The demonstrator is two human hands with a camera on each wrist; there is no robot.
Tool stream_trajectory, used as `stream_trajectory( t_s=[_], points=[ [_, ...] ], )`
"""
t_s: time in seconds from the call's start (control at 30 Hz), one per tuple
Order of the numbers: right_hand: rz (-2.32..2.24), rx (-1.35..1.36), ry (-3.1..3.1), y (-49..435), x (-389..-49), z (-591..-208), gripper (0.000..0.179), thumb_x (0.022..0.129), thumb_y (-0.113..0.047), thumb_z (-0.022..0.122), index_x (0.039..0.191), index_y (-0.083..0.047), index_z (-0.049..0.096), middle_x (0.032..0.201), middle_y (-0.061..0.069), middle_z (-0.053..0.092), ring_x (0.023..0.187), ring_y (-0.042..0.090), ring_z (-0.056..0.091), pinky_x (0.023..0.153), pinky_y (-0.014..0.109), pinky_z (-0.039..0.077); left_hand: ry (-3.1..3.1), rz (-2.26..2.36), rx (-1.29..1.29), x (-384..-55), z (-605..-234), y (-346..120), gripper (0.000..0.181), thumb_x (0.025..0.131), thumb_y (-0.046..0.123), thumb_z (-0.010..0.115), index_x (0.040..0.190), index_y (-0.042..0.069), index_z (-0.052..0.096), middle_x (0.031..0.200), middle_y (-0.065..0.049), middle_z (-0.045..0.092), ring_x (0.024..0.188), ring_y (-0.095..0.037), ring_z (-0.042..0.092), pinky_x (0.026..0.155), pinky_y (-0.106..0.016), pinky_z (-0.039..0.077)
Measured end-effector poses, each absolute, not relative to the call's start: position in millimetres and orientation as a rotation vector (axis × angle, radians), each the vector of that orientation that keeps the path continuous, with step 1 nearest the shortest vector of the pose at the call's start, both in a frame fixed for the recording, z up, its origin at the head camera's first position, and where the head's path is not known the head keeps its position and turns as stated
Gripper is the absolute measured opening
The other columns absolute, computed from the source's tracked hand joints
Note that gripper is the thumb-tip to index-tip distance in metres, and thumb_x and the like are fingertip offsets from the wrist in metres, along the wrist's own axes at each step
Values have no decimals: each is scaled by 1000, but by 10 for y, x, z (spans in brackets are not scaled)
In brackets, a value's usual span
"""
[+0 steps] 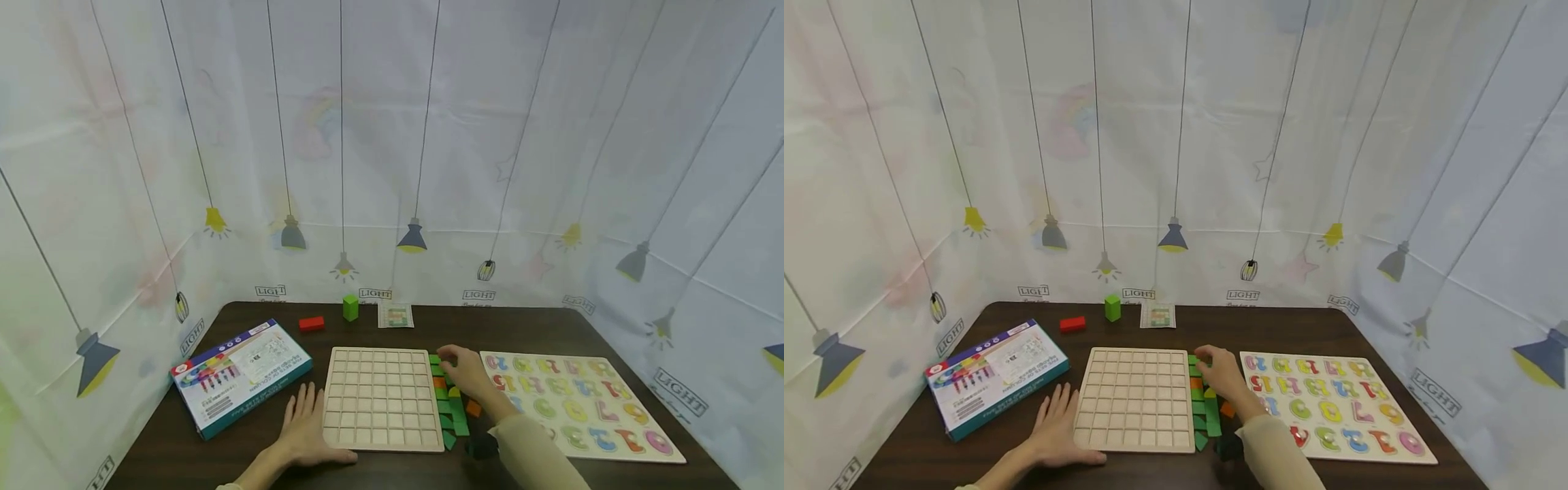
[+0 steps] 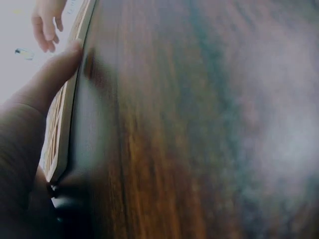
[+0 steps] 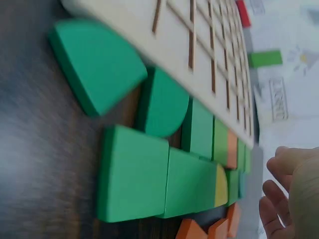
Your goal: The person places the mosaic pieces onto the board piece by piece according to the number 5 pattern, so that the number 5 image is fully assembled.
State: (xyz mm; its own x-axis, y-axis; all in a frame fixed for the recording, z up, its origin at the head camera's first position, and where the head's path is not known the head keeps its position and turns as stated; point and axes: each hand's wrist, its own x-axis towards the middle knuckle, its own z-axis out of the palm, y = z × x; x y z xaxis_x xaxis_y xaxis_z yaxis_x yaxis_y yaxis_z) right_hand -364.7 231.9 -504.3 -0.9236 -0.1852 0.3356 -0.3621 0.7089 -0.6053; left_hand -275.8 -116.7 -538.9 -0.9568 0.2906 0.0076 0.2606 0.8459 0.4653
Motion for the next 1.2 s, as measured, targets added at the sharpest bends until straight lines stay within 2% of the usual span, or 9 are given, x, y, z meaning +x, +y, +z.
stream_trajectory(
  t_s=[0.23, 0.47, 0.63, 0.87, 1.2],
  points=[
    [994, 413, -2683, 2350, -3881, -5094, 24, 84, -3, 68, 108, 0, 66, 99, 11, 67, 91, 27, 62, 79, 45, 50, 2964, 701, 468, -2766, -5418, -1180, 140, 52, 84, 64, 147, -9, 17, 152, -30, 6, 140, -44, -2, 109, -58, -2],
    [972, 364, -2737, 2351, -3985, -5094, 26, 83, 0, 67, 109, 2, 65, 103, 16, 66, 95, 32, 60, 83, 48, 48, 2964, 690, 430, -2779, -5443, -1184, 138, 54, 86, 60, 147, -7, 19, 152, -29, 6, 140, -43, -1, 109, -57, -1],
    [985, 320, -2786, 2340, -4059, -5170, 25, 83, -1, 68, 108, -2, 66, 104, 11, 66, 97, 29, 61, 86, 46, 49, 2968, 692, 428, -2797, -5460, -1183, 138, 54, 89, 56, 147, -7, 19, 152, -30, 7, 140, -44, -1, 109, -58, 0],
    [966, 352, -2762, 2308, -4114, -5254, 21, 82, -6, 72, 103, -6, 69, 98, 5, 67, 92, 24, 62, 80, 43, 51, 2990, 641, 417, -2811, -5463, -1148, 139, 55, 92, 51, 147, -7, 18, 152, -29, 6, 140, -43, -1, 109, -57, 0],
    [874, 383, -2744, 2294, -4136, -5247, 21, 79, -4, 74, 100, -6, 70, 96, 6, 68, 90, 25, 63, 79, 42, 51, 3023, 567, 369, -2865, -5531, -1159, 138, 55, 93, 47, 149, -2, 17, 153, -28, 7, 140, -42, 0, 110, -57, 1]
  ],
)
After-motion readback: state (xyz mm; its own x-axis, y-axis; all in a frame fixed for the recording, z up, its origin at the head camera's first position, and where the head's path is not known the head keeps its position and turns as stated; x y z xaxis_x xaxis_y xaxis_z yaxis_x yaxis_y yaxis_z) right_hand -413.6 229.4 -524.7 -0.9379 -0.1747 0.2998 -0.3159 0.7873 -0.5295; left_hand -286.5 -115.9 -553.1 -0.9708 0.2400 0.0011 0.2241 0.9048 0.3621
